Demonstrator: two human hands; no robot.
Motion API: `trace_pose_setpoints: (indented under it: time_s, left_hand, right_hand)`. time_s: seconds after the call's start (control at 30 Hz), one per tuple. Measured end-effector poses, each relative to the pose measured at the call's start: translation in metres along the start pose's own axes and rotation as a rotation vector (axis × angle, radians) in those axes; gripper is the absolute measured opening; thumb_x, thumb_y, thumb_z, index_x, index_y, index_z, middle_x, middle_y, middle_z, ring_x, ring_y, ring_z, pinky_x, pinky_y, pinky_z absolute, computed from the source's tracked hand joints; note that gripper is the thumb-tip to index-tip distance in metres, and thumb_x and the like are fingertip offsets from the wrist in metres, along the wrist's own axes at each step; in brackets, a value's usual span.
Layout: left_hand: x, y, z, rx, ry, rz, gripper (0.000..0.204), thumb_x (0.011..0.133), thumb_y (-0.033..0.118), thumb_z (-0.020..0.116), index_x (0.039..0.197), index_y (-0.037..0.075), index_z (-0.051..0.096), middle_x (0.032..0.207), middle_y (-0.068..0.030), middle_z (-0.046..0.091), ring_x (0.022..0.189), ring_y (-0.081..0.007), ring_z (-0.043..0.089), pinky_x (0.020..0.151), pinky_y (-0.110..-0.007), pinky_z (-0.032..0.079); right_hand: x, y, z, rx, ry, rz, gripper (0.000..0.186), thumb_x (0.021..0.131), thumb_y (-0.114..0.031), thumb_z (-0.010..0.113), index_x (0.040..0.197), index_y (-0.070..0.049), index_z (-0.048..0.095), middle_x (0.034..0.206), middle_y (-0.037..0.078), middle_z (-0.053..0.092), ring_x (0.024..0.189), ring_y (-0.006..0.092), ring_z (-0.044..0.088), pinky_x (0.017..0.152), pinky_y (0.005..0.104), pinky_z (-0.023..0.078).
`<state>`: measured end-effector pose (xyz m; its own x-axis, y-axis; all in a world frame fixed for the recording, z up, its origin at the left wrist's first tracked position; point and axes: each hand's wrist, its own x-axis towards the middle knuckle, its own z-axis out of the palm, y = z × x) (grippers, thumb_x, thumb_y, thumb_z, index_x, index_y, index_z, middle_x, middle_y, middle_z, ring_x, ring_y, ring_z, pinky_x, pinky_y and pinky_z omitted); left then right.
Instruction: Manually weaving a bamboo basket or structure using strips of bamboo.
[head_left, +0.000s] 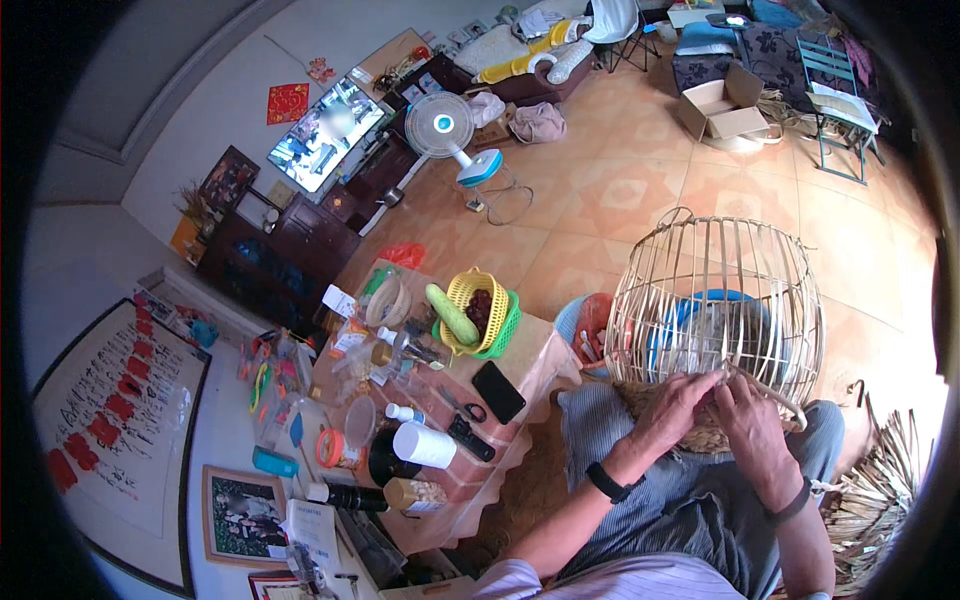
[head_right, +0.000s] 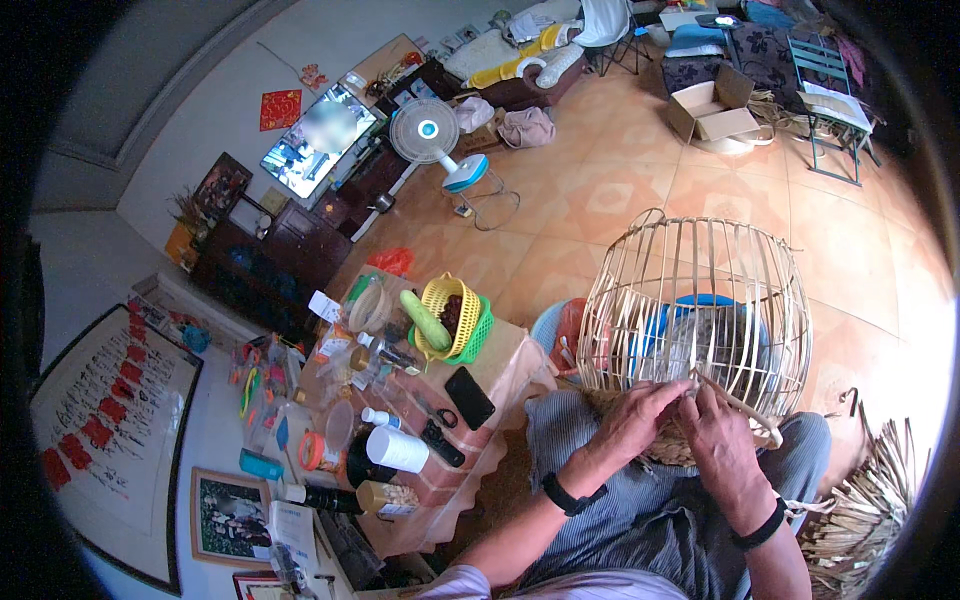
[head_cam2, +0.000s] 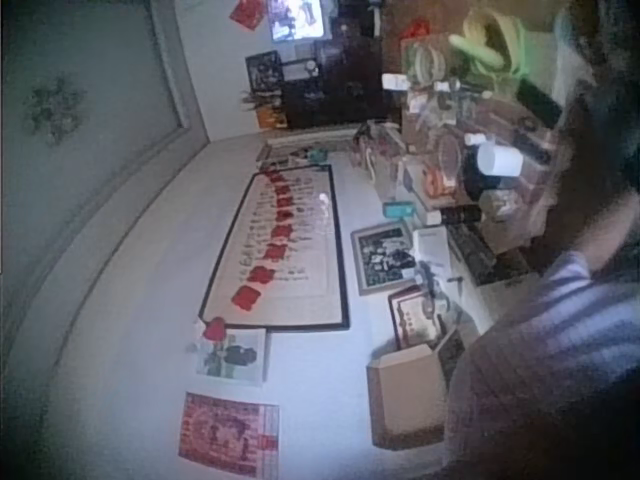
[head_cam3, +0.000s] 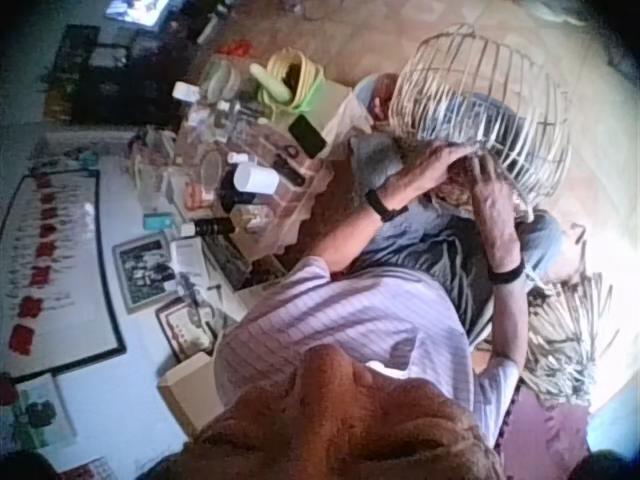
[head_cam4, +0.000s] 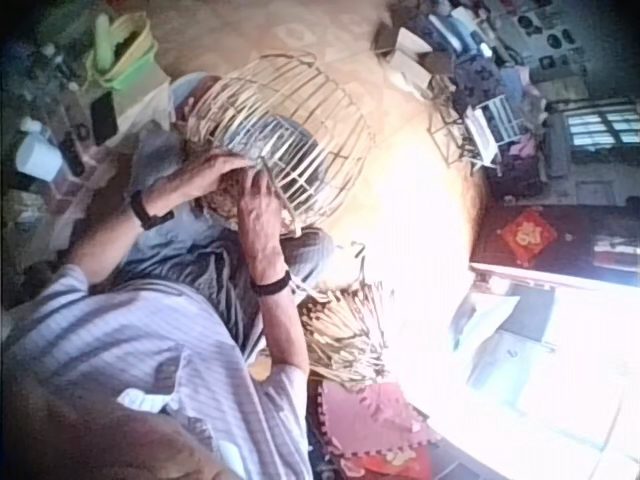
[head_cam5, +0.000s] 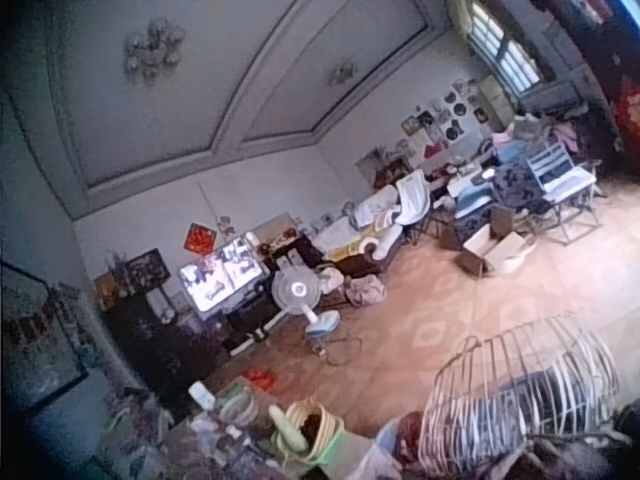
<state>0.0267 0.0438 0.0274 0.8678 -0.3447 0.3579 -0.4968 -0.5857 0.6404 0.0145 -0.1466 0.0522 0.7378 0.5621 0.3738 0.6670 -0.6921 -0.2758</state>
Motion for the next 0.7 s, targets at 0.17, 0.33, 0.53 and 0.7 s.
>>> trace_pose_setpoints:
  time_s: [0.17,0.33,0.53,0.7]
  left_hand:
    - [0.003,-0.001,-0.004,-0.050,-0.052,0.019,0.034,0.091,-0.008,0.063,0.123,0.002,0.068,0.108,-0.0212,0.074,0.099,-0.0380,0.073,0.085,-0.041,0.059]
    - [0.009,0.002,-0.010,-0.154,-0.127,-0.054,0.024,0.096,0.000,0.063,0.118,0.000,0.070,0.107,-0.0212,0.075,0.101,-0.0371,0.073,0.086,-0.041,0.058]
    - [0.014,-0.004,-0.008,-0.175,-0.205,-0.147,0.021,0.097,0.008,0.065,0.115,0.002,0.072,0.103,-0.0202,0.075,0.099,-0.0354,0.074,0.088,-0.042,0.057]
    - [0.020,-0.010,-0.009,-0.192,-0.267,-0.223,0.020,0.095,0.008,0.067,0.113,0.005,0.074,0.102,-0.0205,0.075,0.098,-0.0337,0.075,0.088,-0.040,0.057]
  right_hand:
    - [-0.020,-0.007,-0.019,0.041,-0.160,0.177,0.036,0.090,-0.008,0.068,0.123,0.000,0.057,0.107,0.020,0.060,0.088,0.0336,0.070,0.065,0.0441,0.058]
    - [-0.051,0.015,-0.031,0.056,-0.080,0.218,0.022,0.086,-0.010,0.075,0.105,-0.005,0.065,0.078,0.009,0.062,0.072,0.0301,0.068,0.059,0.0422,0.055]
    - [-0.127,0.088,-0.024,0.391,0.036,0.465,0.017,0.084,-0.009,0.077,0.089,0.001,0.066,0.078,0.012,0.063,0.069,0.0270,0.064,0.065,0.0392,0.051]
    - [-0.163,0.128,-0.034,0.516,0.009,0.981,0.015,0.086,-0.002,0.070,0.101,0.001,0.067,0.087,0.013,0.060,0.085,0.0201,0.060,0.077,0.0362,0.049]
